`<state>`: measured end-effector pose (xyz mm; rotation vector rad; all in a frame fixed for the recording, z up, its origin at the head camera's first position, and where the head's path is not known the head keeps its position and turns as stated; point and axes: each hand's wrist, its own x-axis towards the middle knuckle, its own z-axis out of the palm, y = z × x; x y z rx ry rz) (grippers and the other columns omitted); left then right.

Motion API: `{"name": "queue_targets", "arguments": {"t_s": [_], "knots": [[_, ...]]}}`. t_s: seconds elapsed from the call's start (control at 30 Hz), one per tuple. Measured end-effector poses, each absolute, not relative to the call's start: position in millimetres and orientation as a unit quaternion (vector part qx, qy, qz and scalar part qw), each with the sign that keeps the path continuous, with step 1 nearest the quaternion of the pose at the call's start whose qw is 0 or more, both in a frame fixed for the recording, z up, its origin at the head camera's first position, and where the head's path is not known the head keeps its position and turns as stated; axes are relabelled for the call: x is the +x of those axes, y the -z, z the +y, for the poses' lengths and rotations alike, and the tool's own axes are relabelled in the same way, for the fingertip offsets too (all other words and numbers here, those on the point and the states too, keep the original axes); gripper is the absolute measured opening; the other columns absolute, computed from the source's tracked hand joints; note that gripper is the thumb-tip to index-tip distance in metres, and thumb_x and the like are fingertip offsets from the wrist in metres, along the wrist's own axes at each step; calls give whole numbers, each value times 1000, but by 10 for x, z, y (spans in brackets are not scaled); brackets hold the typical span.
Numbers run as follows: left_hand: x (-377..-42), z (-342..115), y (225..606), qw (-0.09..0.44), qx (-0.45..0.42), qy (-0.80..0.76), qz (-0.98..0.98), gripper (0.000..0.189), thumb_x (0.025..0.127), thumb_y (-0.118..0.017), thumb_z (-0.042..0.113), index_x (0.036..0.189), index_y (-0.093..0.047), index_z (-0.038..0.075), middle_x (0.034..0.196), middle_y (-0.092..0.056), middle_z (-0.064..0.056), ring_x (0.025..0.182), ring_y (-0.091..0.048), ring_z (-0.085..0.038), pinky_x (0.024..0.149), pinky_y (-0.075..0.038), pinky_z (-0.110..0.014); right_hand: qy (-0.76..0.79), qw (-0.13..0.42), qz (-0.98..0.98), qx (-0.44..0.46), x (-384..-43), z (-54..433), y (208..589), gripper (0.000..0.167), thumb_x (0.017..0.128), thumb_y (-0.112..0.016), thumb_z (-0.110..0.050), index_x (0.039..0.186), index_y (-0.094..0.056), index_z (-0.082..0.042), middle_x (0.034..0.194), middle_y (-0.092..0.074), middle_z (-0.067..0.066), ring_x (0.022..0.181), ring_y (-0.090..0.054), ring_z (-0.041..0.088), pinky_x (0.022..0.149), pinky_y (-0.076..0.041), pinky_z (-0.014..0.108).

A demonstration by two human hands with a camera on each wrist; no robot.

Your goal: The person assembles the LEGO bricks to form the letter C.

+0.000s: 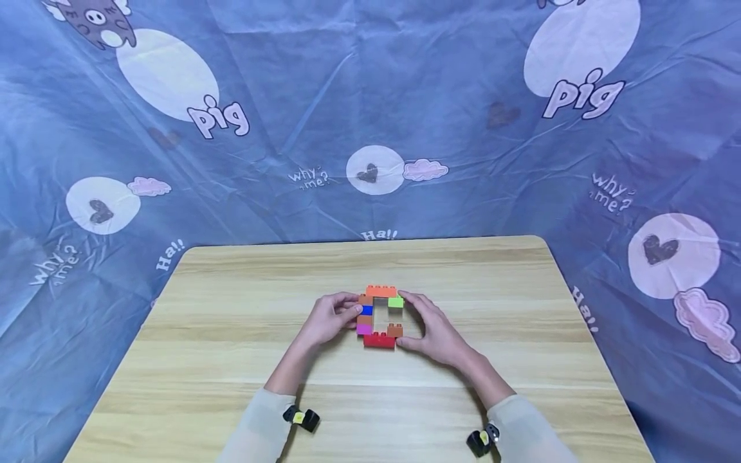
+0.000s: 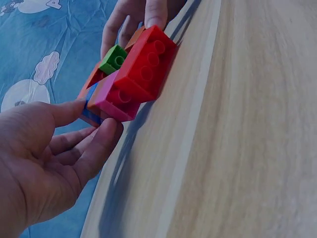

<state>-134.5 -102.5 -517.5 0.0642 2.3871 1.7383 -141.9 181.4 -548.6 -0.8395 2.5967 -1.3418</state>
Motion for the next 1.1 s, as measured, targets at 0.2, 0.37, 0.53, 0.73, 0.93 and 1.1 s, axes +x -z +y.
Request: {"name": "queue_targets", "arguments": {"t_s": [0.2,0.37,0.53,0.73,0.93,1.1], "knots": [[-1329,-1004,5203,72,28,-587,806,37,99,-75,10,132,-67,-5,119,-74,-22,95,-78,-27,77,-66,-29,434,30,857,-276,-1462,1813,5513,100,81,-94,-33,163,-40,-20,158,-51,11,146,-47,38,121,-36,63],[-1302,-1062,5256,70,83,-531,841,56,93,-83,14,142,-62,-3,133,-70,-18,114,-74,-24,97,-60,-27,427,34,861,-273,-1479,1827,5524,99,83,-92,-40,163,-39,-13,160,-49,17,146,-46,42,121,-35,63],[-1287,-1141,5247,97,143,-432,885,82,84,-91,20,154,-51,2,147,-61,-13,114,-70,-25,104,-57,-37,420,38,866,-268,-1498,1860,5523,96,84,-92,-40,161,-43,-12,158,-51,17,144,-48,43,120,-37,64],[-1293,-1158,5247,83,167,-351,917,82,88,-89,33,156,-52,8,149,-60,-9,139,-53,-29,122,-41,-47,411,56,874,-254,-1504,1894,5514,94,85,-90,-44,161,-44,-13,161,-48,16,150,-35,53,121,-26,72],[-1309,-1143,5295,63,181,-317,929,77,90,-87,37,153,-55,8,145,-63,-7,136,-54,-25,120,-44,-42,406,67,876,-251,-1509,1918,5533,91,87,-87,-44,161,-45,-13,163,-46,16,153,-27,54,124,-20,72],[-1318,-1131,5297,60,184,-297,935,74,91,-86,39,152,-57,9,144,-64,-6,135,-55,-24,119,-45,-41,405,56,874,-261,-1523,1921,5561,89,88,-87,-43,159,-46,-9,163,-45,19,153,-28,53,125,-19,70]]}}
